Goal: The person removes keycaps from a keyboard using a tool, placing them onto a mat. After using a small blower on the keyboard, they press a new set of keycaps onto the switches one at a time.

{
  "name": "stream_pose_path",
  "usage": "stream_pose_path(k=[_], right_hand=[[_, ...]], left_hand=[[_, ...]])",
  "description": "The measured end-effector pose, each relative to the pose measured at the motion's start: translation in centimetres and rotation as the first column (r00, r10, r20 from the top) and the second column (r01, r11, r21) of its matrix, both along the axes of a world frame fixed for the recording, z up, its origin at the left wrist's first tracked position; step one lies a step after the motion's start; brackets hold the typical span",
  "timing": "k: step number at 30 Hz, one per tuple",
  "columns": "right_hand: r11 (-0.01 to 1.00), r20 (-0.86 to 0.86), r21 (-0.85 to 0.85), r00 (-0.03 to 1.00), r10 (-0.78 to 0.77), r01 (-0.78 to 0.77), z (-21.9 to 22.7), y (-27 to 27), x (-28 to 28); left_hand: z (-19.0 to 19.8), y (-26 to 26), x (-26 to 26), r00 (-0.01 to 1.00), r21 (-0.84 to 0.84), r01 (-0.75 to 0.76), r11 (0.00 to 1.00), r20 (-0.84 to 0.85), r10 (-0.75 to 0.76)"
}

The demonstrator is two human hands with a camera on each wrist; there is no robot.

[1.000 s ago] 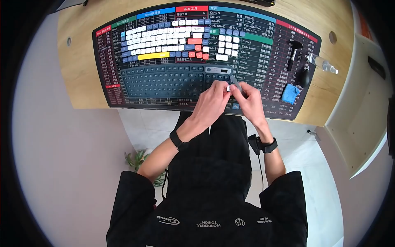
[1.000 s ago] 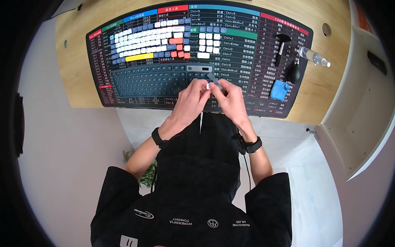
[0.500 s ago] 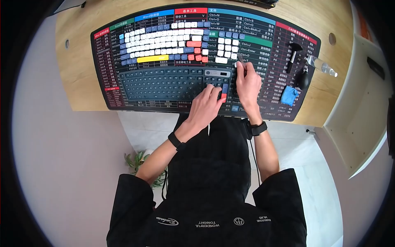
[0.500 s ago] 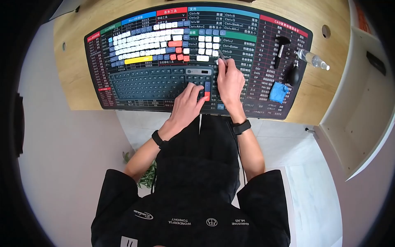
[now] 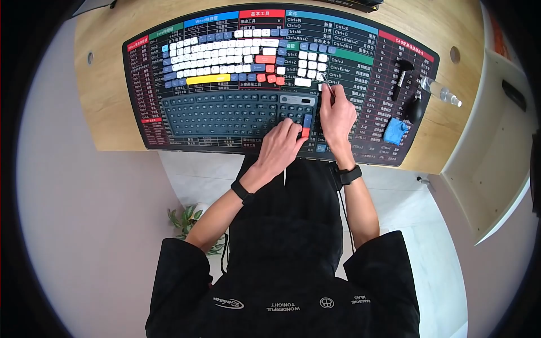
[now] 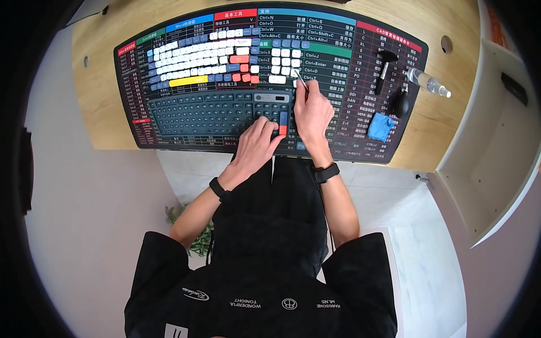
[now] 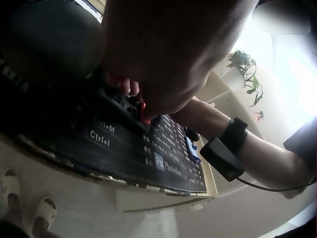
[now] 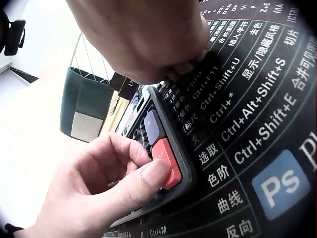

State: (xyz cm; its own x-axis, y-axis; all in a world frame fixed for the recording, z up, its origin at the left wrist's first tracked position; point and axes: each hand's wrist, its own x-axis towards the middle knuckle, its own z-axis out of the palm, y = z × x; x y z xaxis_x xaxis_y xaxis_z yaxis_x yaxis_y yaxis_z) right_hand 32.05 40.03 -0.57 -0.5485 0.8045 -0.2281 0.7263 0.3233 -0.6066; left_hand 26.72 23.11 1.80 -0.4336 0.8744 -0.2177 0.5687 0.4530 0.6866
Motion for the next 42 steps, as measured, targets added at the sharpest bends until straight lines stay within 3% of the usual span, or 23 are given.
stream_pose_path(k=[9,24,26,30,32,34,41,42], right_hand=[[1.0,-0.007,0.019,1.0,0.017,-0.017,-0.4,-0.4,-0.2],[0.982,-0.036,-0.153,0.992,-0.121,0.114,1.6,-1.0,3.0],[0.989,-0.094,-0.123,0.993,0.066,-0.078,1.4,-1.7,4.8],[0.933,-0.075,-0.314,0.985,0.158,-0.174,2.3,-3.1,7.3],[0.925,-0.07,-0.304,0.974,0.217,-0.228,3.5,-2.8,7.6],[0.896,-0.013,-0.215,0.919,0.394,-0.388,3.7,-2.4,8.1],[0.838,0.05,-0.117,0.839,0.541,-0.533,3.8,-2.0,7.9],[0.829,0.118,-0.093,0.82,0.56,-0.552,4.0,-2.2,7.8]], left_hand=[[0.1,0.5,0.4,0.997,0.018,-0.007,1.0,-0.073,0.008],[0.8,1.3,3.8,0.924,-0.148,-0.379,0.914,-0.005,0.382],[0.5,1.5,4.3,0.894,-0.135,-0.447,0.885,-0.022,0.448],[0.3,1.4,4.5,0.883,-0.132,-0.467,0.874,-0.014,0.47],[0.1,1.3,4.4,0.894,-0.121,-0.443,0.888,0.023,0.448],[-0.1,1.1,4.2,0.902,-0.111,-0.425,0.898,0.028,0.431],[-0.2,0.7,3.7,0.928,-0.091,-0.361,0.928,0.063,0.367],[-0.2,0.6,3.6,0.928,-0.091,-0.362,0.928,0.061,0.368]])
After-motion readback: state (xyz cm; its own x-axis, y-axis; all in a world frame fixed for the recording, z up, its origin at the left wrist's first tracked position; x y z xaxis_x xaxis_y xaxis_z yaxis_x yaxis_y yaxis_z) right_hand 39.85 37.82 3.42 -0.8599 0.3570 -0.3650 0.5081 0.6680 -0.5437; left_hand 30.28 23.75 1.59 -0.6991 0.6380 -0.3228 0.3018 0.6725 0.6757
